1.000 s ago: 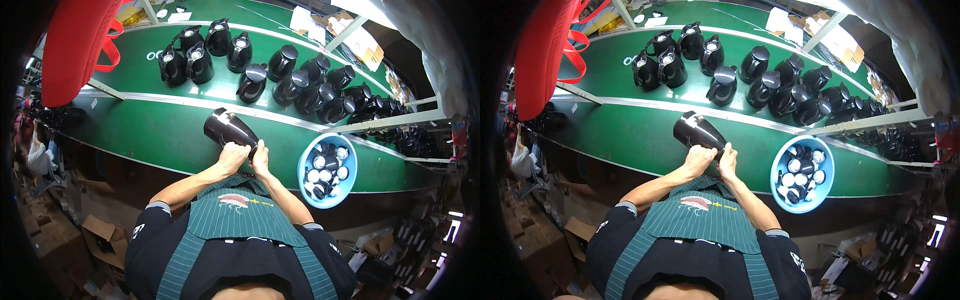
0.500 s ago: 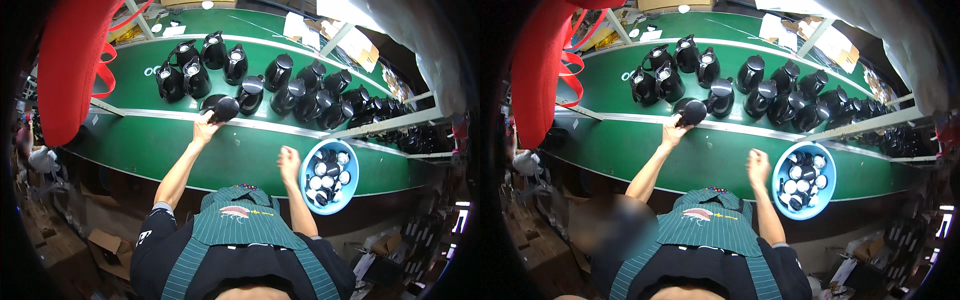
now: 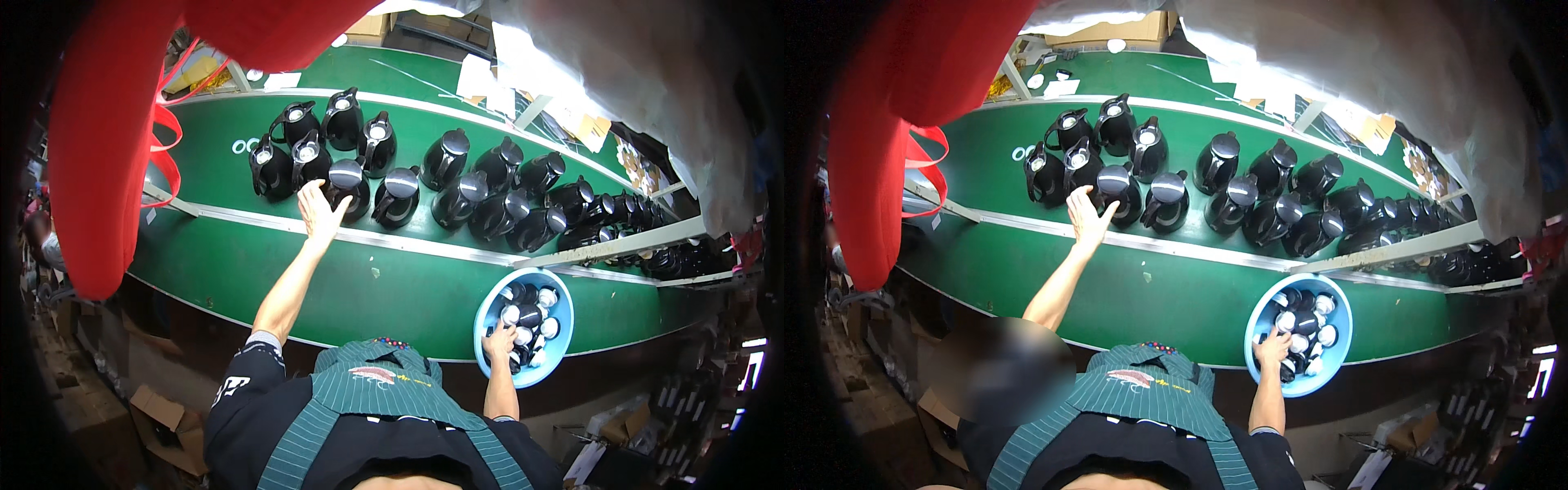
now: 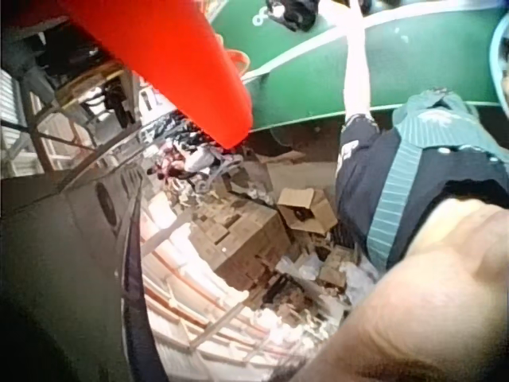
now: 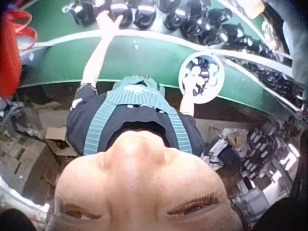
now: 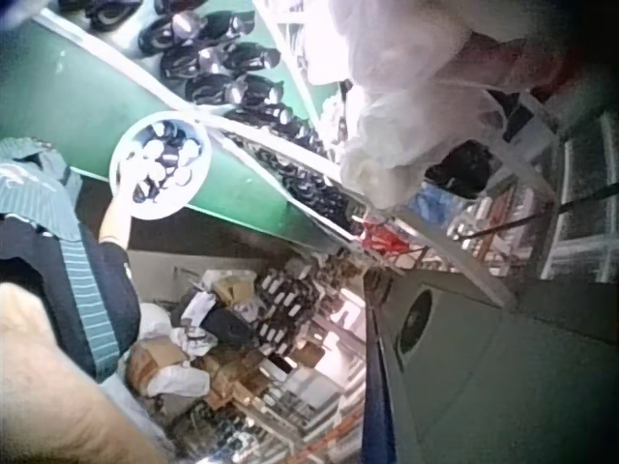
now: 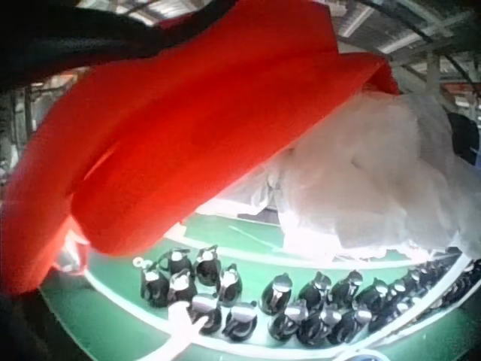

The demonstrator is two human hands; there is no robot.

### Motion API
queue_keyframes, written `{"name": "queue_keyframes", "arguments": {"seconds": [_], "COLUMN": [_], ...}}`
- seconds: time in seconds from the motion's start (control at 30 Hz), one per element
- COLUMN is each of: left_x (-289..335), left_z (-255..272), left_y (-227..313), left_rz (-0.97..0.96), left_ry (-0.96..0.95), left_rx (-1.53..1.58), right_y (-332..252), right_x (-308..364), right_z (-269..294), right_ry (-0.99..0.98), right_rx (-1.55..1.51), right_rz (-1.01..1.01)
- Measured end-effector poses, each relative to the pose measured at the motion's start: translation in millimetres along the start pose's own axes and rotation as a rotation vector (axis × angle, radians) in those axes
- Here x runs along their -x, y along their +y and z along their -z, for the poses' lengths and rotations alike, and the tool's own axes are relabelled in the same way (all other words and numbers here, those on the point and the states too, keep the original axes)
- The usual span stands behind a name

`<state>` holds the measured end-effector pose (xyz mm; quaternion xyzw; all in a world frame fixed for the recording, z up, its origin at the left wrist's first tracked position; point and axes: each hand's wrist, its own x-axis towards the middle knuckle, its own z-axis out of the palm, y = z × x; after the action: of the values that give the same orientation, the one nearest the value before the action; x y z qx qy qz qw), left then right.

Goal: The person assembles black kettles on a green conveyor belt by picking up kettle bodies and screwing on white lids from a nearby blue basin. The person places the completed kettles on the belt and continues the process with additional units.

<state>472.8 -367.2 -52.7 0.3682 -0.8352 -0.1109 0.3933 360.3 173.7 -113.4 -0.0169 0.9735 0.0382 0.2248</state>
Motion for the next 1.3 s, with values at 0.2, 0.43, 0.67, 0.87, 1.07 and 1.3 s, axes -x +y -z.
{"name": "queue_keyframes", "arguments": {"seconds": [0.2,0.43,0.67,0.87,1.07,1.3], "left_x": [-82,-145,-161,-112,-50,-27], "left_z": [-52,-165,-95,100,208,248], "left_y": [61,13,104,143,152,160], "left_rz": [-0.173,0.247,0.215,0.182,0.185,0.27], "left_ry": [-0.339,-0.689,-0.34,-0.46,-0.724,-0.833], "left_rx": [-0.438,0.222,0.959,1.044,1.006,1.077], "right_y": [20,50,48,37,26,-26], "right_x": [-40,-24,-20,-27,-20,12], "right_z": [-1,-1,5,-19,-1,99], "right_ry": [-0.205,-0.157,-0.032,0.102,0.019,0.093], "right_rx": [0.547,0.119,0.066,0.113,-0.17,-1.226], "right_rz": [0.738,0.67,0.544,0.661,0.267,0.209]}}
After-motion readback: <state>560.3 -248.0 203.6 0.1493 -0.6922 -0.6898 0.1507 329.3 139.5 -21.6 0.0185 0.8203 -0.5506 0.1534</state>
